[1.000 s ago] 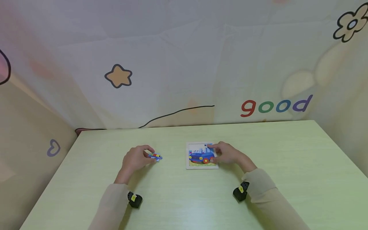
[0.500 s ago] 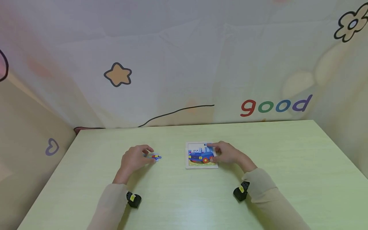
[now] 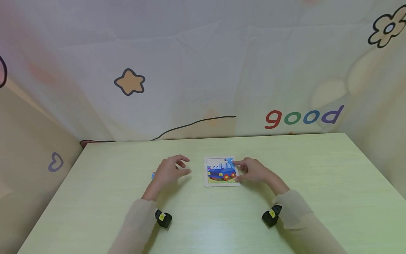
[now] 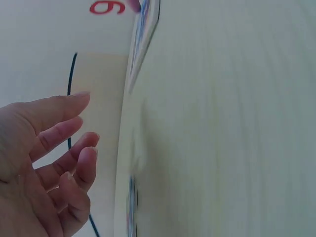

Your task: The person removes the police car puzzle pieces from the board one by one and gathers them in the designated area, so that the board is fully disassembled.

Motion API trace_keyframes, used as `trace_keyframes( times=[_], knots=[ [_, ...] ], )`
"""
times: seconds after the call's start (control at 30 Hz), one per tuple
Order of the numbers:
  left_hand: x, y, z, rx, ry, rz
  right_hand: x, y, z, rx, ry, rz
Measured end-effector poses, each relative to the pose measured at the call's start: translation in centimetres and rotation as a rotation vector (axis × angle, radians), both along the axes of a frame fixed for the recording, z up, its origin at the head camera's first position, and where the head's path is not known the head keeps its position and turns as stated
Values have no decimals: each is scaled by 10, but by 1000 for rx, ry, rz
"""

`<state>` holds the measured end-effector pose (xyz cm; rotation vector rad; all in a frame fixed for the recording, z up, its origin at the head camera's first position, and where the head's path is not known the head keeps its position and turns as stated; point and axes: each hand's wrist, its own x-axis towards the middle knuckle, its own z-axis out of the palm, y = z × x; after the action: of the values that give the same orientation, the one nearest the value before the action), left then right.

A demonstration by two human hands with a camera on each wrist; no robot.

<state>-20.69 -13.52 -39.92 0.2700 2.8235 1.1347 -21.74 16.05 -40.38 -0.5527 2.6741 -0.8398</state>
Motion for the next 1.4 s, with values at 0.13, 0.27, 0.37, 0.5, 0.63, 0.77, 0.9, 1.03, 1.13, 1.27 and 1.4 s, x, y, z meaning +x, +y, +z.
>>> trace_keyframes(
  times=[0.13, 0.27, 0.37, 0.5, 0.63, 0.77, 0.9, 1.03, 1.13, 1.27, 1.4],
  knots=[
    [-7, 30, -5, 73, 8, -57, 1, 0, 0, -10, 2, -6],
    [-14, 57, -11, 122, -7, -115, 0, 1, -4, -14, 5, -9],
    [-20, 73, -16, 158, -34, -132, -2, 1, -6, -21, 13, 6],
    [-27, 88, -18, 185, -81, -110, -3, 1, -7, -39, 27, 31],
    [-33, 98, -19, 129, -119, -71, -3, 1, -8, -54, 31, 43],
    [-37, 105, -18, 6, -116, -46, -5, 2, -11, -61, 32, 49],
    [-40, 110, -16, -89, -114, -39, -6, 3, -13, -70, 41, 58],
    [-42, 114, -16, -139, -117, -46, -6, 3, -14, -91, 31, 52],
    [-42, 117, -15, -163, -124, -49, -5, 3, -14, -119, 3, 44],
    [-41, 120, -14, -180, -130, -46, -4, 4, -18, -182, -66, -1],
    [-41, 123, -13, -198, -129, -37, -3, 7, -24, -253, -148, -58]
  ],
)
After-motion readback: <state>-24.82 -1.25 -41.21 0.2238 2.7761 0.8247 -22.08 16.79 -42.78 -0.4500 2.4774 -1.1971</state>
